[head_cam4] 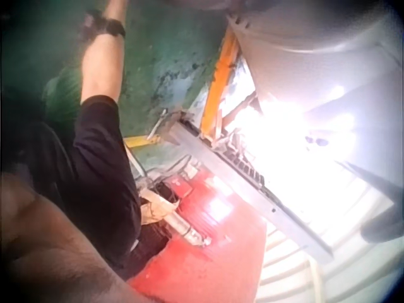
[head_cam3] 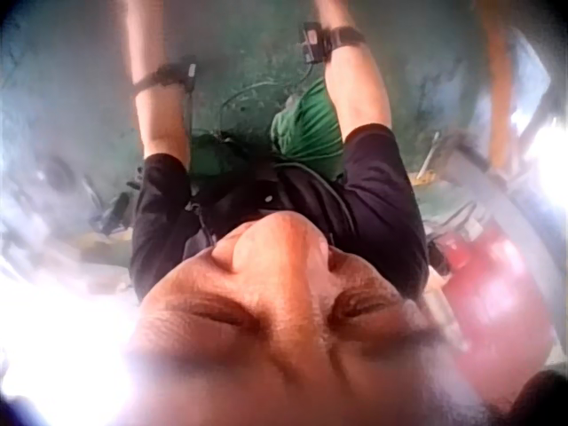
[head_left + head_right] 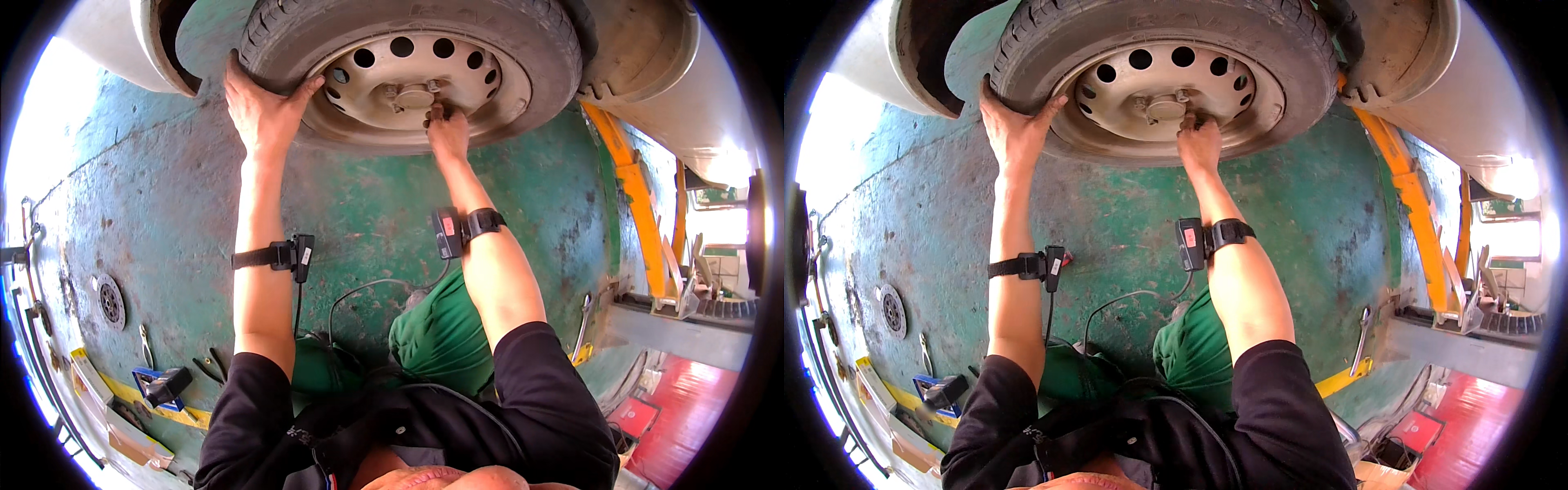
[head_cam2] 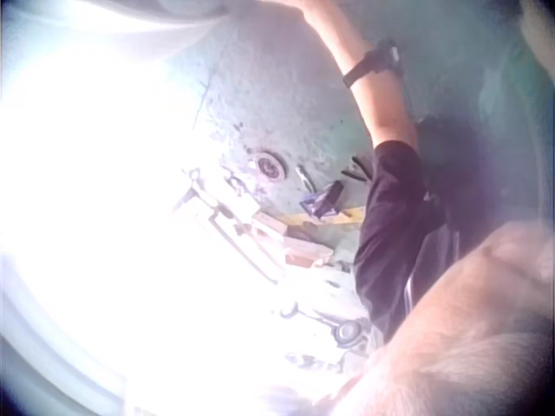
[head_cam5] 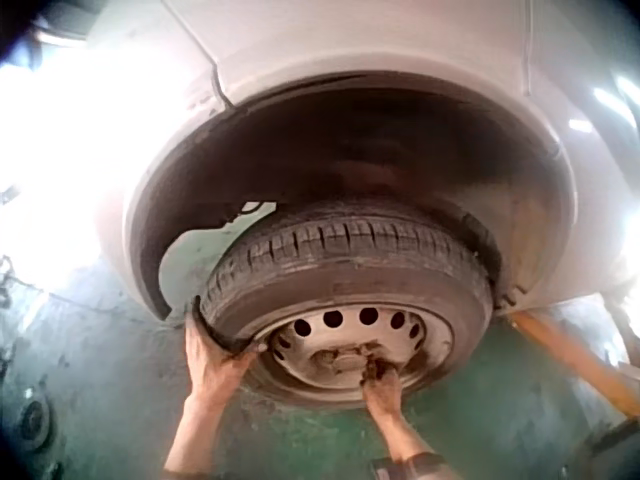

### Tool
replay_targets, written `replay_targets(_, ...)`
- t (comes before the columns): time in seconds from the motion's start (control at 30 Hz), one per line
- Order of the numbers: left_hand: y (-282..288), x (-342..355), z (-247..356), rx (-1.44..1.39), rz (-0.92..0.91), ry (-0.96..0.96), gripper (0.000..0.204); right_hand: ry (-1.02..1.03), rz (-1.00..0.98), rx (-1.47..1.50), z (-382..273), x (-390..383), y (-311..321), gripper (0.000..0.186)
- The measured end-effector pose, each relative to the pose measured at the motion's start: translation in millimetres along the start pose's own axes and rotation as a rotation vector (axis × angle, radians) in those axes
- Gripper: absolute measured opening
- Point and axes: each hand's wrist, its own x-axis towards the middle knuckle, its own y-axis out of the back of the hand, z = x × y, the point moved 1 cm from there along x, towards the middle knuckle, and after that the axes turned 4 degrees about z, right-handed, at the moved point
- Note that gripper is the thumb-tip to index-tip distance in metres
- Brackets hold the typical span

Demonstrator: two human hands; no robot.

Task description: The person picks up a tire from the ground, lifts it onto the wheel hub of a vehicle, aligns the holes, and threads the lug nuts onto the bolts by hand.

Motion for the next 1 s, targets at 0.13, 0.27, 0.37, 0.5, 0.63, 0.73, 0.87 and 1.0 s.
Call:
replay_targets(0.13, -8.8, -7.7, -3.9, 0.058, 0.032, 0.010, 0.119, 0.084, 0.056, -0.109, 10.0, 6.0, -2.4, 0.037)
replay_targets(0.27, -14.8, -17.3, -18.2, 0.059, 0.049, 0.010, 0.118, 0.070, 0.091, -0.031, 9.9, 4.8, 1.6, 0.036)
replay_targets(0.37, -27.8, -35.2, -40.7, 0.008, 0.070, 0.042, 0.117, 0.191, 0.162, -0.072, 21.8, 10.6, -1.4, 0.036)
replay_targets(0.5, -41.4, -61.7, -69.3, -0.212, -0.029, 0.323, 0.115, 0.207, 0.149, -0.168, 4.2, 4.4, 0.5, 0.036)
replay_targets(0.63, -48.8, -64.2, -73.8, -0.368, -0.177, 0.492, 0.115, 0.283, 0.185, -0.144, -3.3, 8.8, 1.9, 0.040)
replay_targets(0.73, -46.5, -53.3, -65.7, -0.317, -0.088, 0.413, 0.118, 0.093, 0.157, -0.148, -12.5, 6.7, 7.8, 0.043)
replay_targets(0.87, -51.0, -58.1, -73.2, -0.272, -0.122, 0.381, 0.118, 0.107, 0.177, -0.095, -35.6, -3.8, 14.3, 0.048)
replay_targets(1.0, -59.0, -69.6, -76.4, -0.369, -0.187, 0.518, 0.111, -0.114, 0.104, 0.167, -0.1, 20.5, 0.5, 0.052)
